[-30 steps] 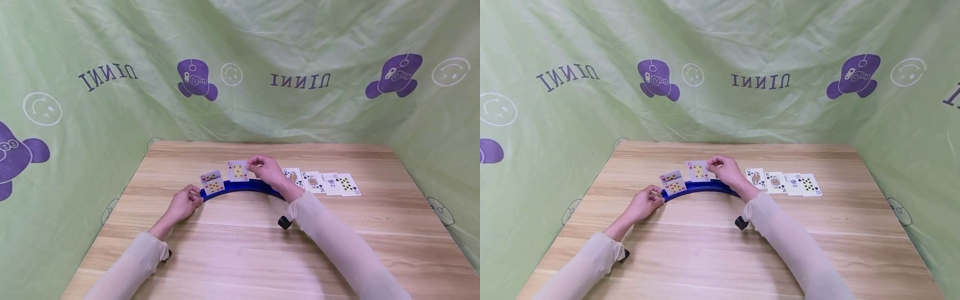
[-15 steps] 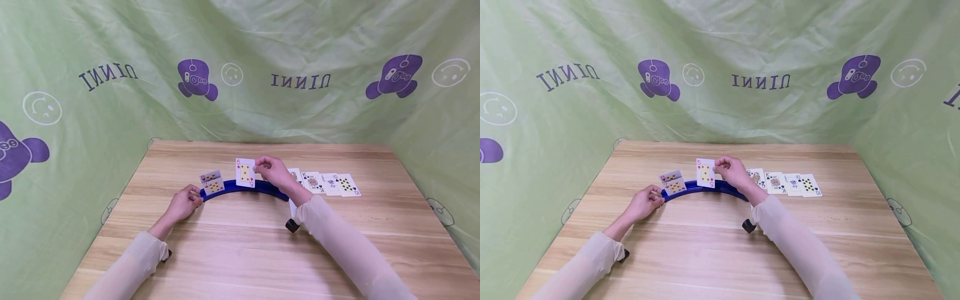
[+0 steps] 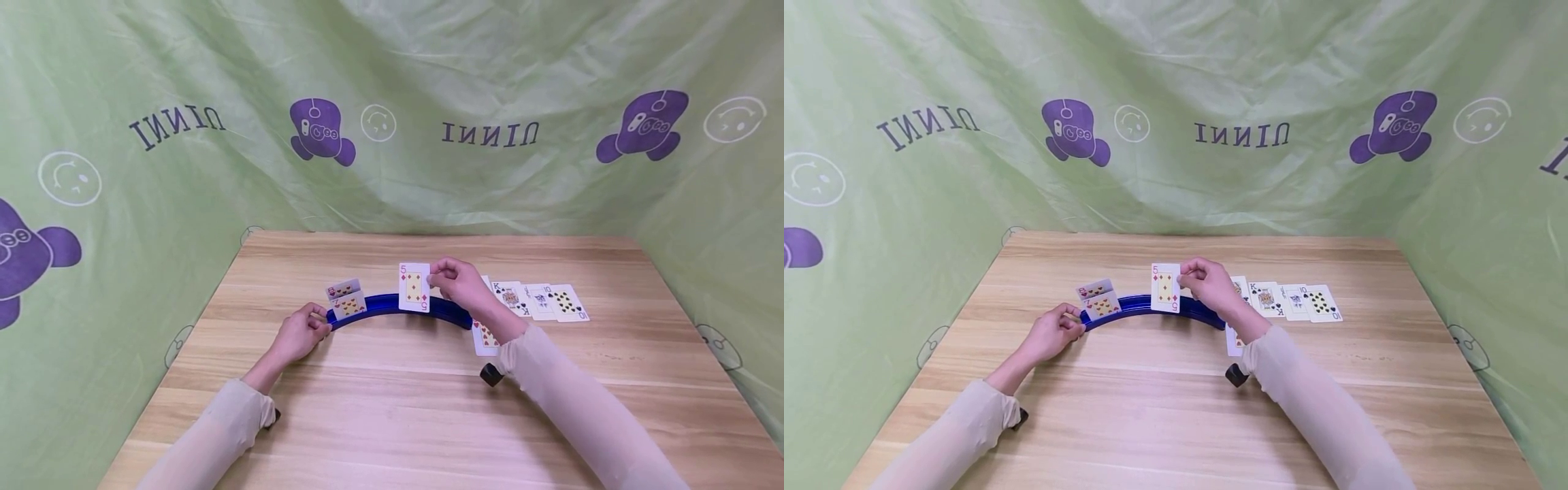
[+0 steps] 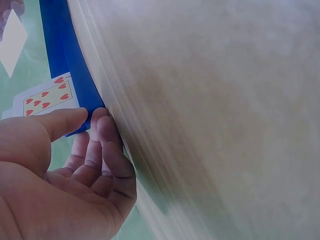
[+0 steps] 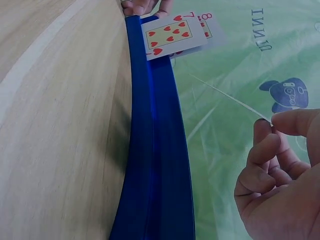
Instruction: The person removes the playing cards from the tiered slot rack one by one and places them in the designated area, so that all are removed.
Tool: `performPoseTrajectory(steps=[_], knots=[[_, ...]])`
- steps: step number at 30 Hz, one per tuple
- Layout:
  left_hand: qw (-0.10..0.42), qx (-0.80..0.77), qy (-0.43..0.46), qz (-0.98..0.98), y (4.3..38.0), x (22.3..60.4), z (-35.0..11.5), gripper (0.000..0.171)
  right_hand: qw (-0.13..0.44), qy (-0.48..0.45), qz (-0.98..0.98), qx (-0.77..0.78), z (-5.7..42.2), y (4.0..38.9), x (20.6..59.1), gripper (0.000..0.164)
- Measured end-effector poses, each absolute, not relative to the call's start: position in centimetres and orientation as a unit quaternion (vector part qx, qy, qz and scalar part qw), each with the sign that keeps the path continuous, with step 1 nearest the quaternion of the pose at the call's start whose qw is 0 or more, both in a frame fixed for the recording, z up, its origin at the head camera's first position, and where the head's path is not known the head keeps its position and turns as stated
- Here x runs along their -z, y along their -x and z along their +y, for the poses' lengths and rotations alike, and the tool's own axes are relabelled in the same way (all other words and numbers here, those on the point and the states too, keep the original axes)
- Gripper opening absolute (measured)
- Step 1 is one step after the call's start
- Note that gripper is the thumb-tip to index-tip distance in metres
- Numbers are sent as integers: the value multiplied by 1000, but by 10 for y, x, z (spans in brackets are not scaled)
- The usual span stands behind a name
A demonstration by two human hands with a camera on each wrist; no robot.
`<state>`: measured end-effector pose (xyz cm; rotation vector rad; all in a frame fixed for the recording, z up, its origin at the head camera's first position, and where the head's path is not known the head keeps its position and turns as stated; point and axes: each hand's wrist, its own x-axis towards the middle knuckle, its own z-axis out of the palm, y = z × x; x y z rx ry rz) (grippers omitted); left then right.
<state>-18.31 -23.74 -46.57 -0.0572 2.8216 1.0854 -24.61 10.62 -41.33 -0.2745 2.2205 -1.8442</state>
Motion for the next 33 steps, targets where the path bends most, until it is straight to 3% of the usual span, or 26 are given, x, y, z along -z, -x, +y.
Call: performPoseTrajectory(steps=[33], knots=[[55, -355, 16, 933, 183, 469, -238, 24, 128, 73, 778, 610, 160, 229, 421, 26]])
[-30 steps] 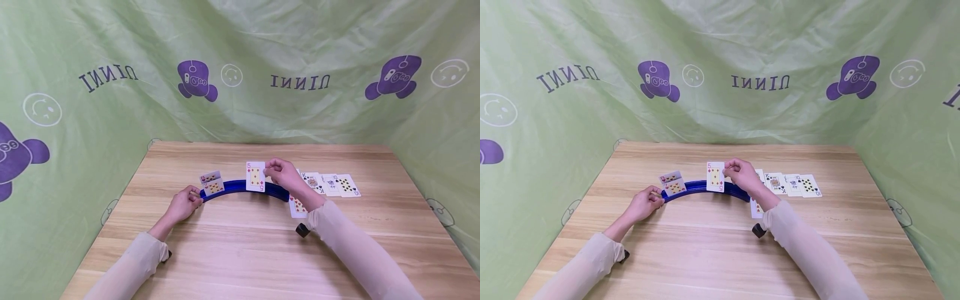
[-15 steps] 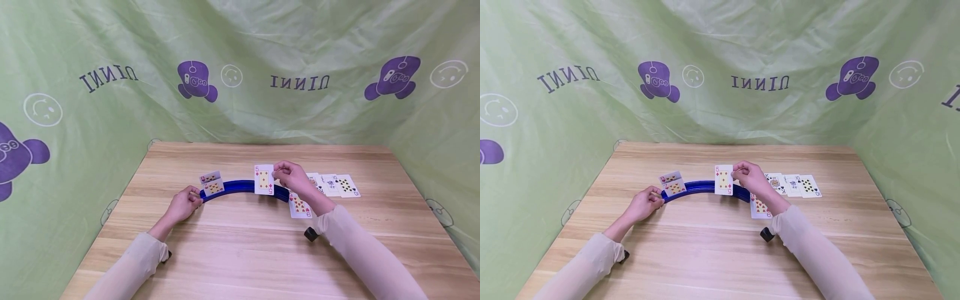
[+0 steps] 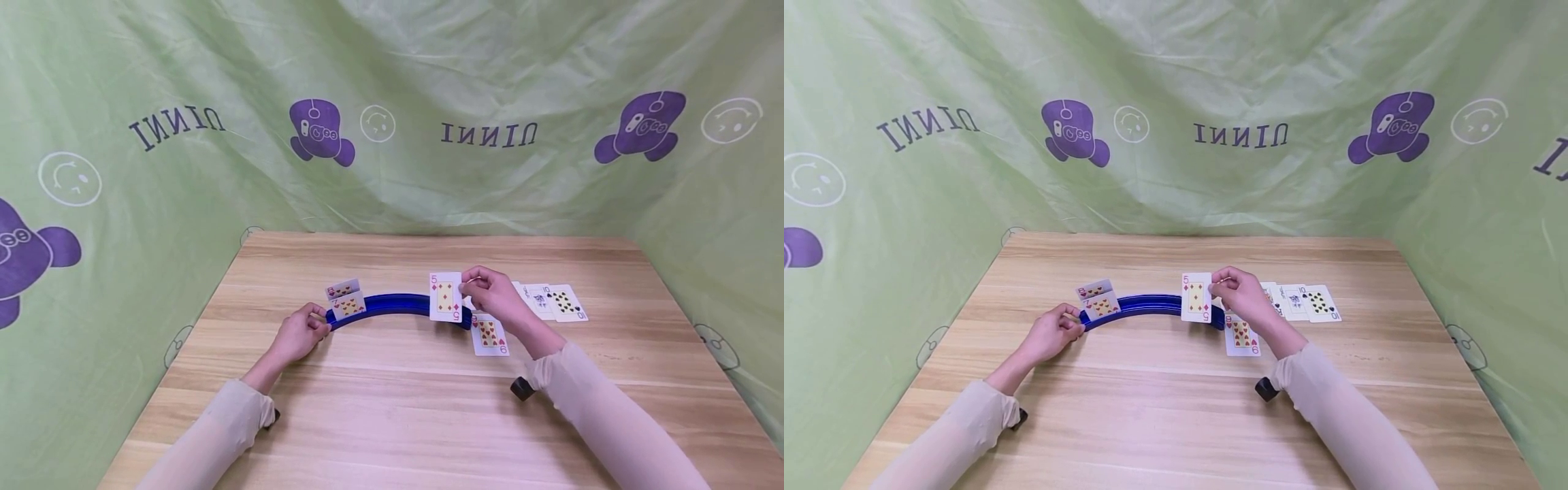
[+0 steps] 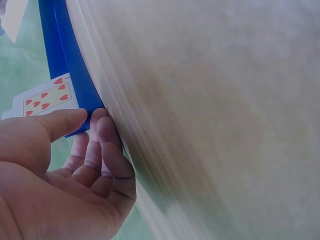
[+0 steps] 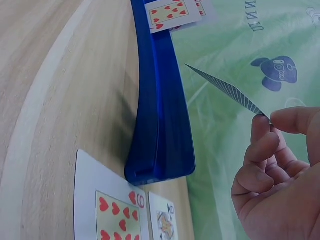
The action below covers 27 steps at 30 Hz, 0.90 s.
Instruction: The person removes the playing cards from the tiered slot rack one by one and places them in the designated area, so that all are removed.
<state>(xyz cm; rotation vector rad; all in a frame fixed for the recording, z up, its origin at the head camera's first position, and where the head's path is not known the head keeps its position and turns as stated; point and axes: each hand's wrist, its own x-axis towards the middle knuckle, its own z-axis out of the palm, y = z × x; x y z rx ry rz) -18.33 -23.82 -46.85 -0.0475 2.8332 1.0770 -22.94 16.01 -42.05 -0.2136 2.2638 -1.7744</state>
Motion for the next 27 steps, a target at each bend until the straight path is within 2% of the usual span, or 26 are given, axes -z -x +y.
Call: performPoseTrajectory(steps=[20, 27], knots=[[55, -357, 17, 932, 183, 468, -239, 24, 121, 37, 798, 590, 195, 220, 422, 26], [52, -353, 15, 934, 183, 467, -238, 24, 124, 23, 808, 575, 209, 215, 421, 32]])
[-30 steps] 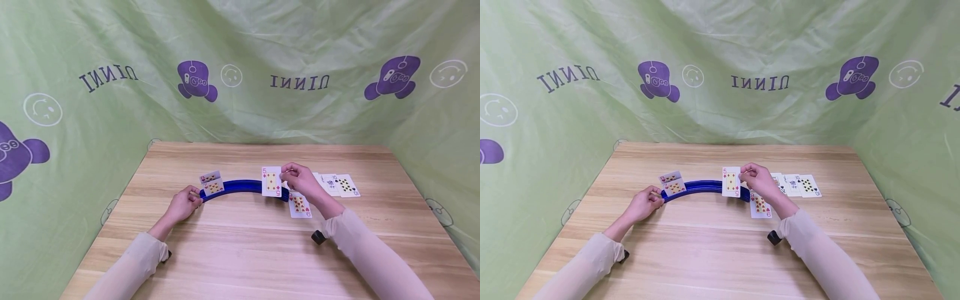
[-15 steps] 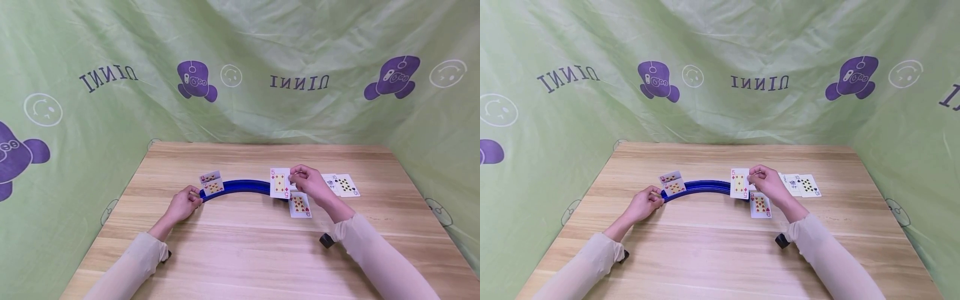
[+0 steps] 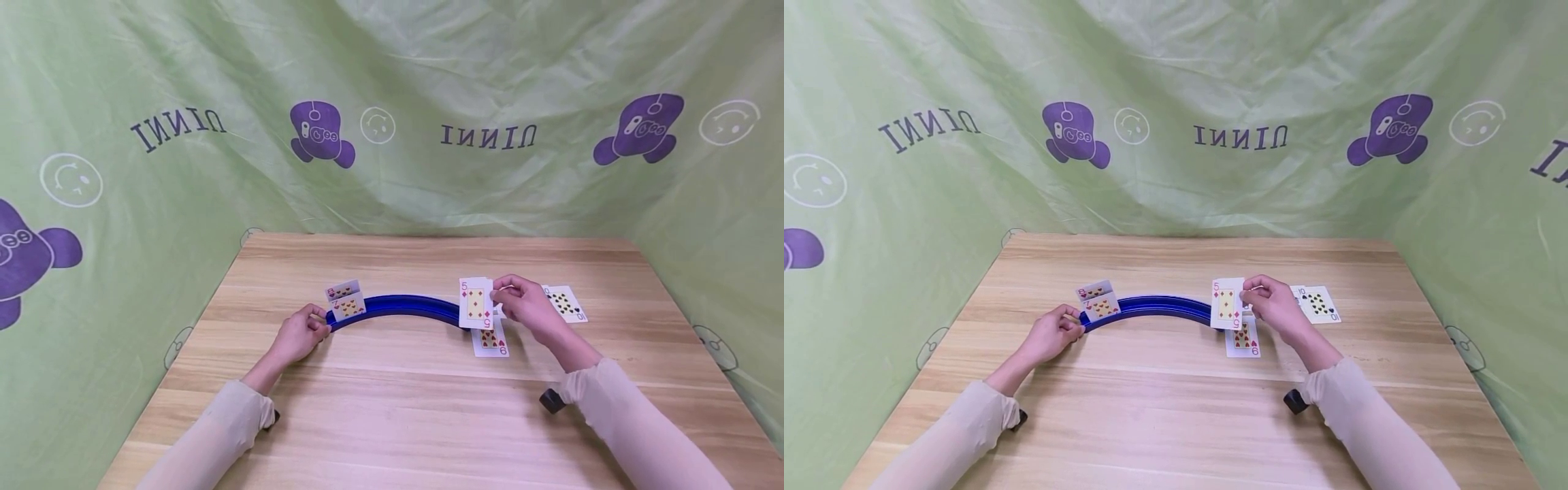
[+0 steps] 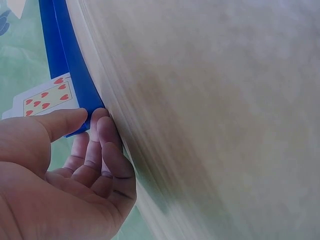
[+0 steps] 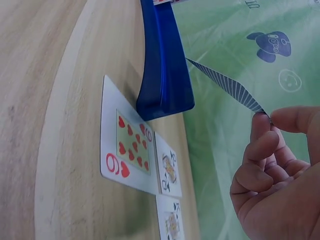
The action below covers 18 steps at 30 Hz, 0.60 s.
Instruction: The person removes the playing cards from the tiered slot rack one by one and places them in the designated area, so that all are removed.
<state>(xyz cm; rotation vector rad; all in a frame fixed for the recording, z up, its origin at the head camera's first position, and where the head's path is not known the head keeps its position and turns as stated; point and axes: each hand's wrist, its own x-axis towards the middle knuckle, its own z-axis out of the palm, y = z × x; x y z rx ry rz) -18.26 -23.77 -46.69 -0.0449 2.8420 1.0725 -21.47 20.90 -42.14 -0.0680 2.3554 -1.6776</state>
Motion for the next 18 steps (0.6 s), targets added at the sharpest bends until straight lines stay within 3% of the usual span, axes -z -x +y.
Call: performPoseTrajectory(steps=[18], knots=[[54, -354, 17, 934, 183, 468, -239, 24, 120, 8, 820, 559, 238, 207, 434, 34]])
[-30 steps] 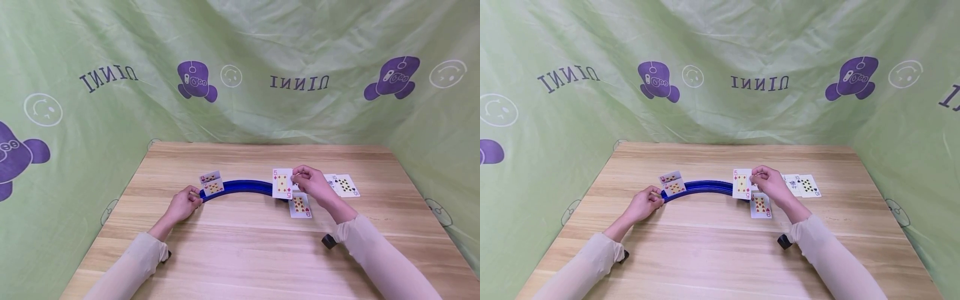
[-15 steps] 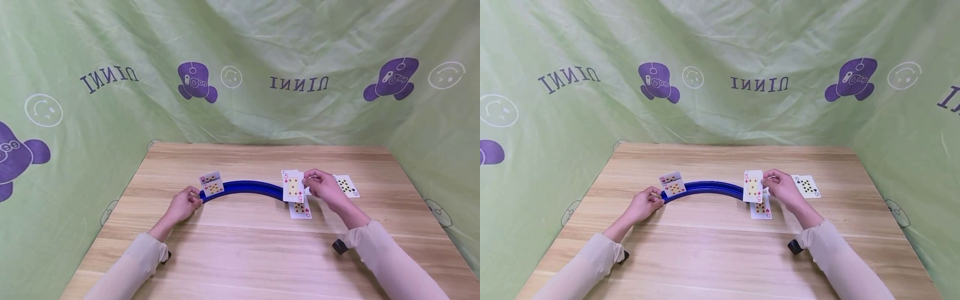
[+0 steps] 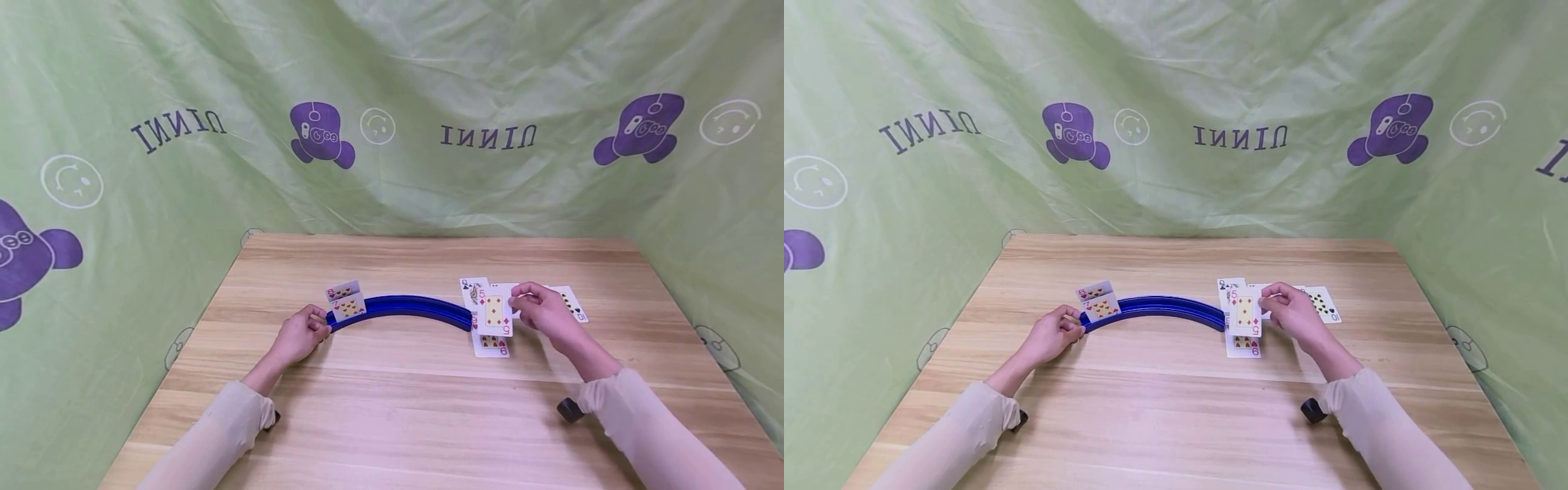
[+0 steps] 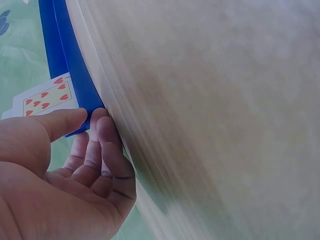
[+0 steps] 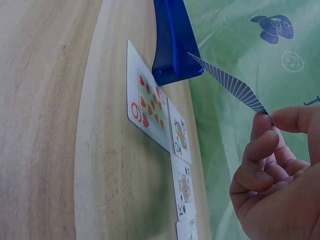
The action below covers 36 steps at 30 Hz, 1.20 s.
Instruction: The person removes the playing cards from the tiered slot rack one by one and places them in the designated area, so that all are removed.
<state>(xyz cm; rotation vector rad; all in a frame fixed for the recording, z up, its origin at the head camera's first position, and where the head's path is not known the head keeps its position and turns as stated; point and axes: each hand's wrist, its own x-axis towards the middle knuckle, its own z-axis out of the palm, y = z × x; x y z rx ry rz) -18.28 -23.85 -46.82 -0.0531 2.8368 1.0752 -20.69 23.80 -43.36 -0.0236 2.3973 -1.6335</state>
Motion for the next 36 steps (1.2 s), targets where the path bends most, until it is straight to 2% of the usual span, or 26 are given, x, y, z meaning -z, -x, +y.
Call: performPoseTrajectory(steps=[10, 36], knots=[[53, -351, 15, 935, 183, 469, -238, 24, 109, -11, 832, 544, 253, 201, 437, 32], [39, -351, 6, 936, 183, 469, -239, 24, 122, -34, 860, 495, 275, 192, 448, 38]])
